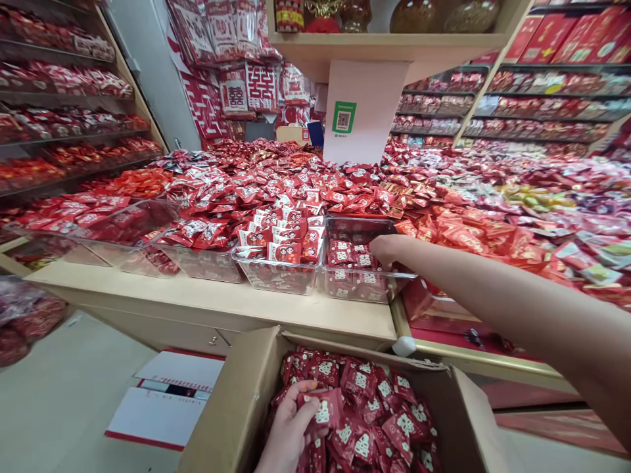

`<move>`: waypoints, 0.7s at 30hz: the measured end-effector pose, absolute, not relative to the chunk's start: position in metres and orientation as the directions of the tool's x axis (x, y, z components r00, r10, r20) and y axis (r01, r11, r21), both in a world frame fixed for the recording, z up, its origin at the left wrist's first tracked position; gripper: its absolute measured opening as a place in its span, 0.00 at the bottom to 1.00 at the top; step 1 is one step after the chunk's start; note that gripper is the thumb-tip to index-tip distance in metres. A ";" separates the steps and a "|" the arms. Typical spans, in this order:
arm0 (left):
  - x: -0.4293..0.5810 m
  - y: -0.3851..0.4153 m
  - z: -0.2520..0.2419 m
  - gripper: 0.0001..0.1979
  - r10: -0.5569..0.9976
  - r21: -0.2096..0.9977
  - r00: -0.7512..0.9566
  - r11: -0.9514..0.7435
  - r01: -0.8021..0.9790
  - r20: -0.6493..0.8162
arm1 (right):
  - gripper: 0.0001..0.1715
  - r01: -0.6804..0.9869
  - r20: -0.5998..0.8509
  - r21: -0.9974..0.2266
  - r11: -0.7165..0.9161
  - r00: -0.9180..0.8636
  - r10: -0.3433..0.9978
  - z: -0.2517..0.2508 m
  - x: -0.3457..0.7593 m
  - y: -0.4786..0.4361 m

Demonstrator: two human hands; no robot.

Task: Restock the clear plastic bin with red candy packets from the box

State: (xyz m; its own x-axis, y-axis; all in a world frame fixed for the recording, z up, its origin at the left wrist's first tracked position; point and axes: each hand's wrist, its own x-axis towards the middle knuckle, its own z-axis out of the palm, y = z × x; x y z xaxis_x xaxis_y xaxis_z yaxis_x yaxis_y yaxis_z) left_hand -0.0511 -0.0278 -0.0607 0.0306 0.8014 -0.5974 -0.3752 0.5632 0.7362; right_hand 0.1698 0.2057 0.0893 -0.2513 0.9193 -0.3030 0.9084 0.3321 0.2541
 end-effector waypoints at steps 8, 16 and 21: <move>-0.044 -0.024 -0.030 0.20 0.872 0.740 0.155 0.478 -0.474 -0.464 | 0.19 0.842 -0.438 0.302 0.448 -0.294 0.849 0.088 0.164 0.213; -0.044 -0.010 0.023 0.13 0.941 0.798 0.151 0.336 -0.500 -0.302 | 0.18 0.909 0.144 -0.053 0.414 -0.404 0.903 0.119 0.154 0.142; -0.029 -0.007 0.045 0.09 0.960 0.808 0.185 0.279 -0.519 -0.212 | 0.22 0.579 0.126 -0.716 0.390 -0.442 0.888 0.101 0.143 0.025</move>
State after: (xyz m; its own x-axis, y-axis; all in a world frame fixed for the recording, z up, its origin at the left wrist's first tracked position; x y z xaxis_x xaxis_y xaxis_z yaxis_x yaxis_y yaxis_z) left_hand -0.0286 -0.0065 0.0452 0.1847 0.9596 -0.2122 -0.5193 0.2786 0.8079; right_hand 0.1434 0.0252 0.1014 -0.4423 0.8880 0.1261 0.5786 0.3899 -0.7164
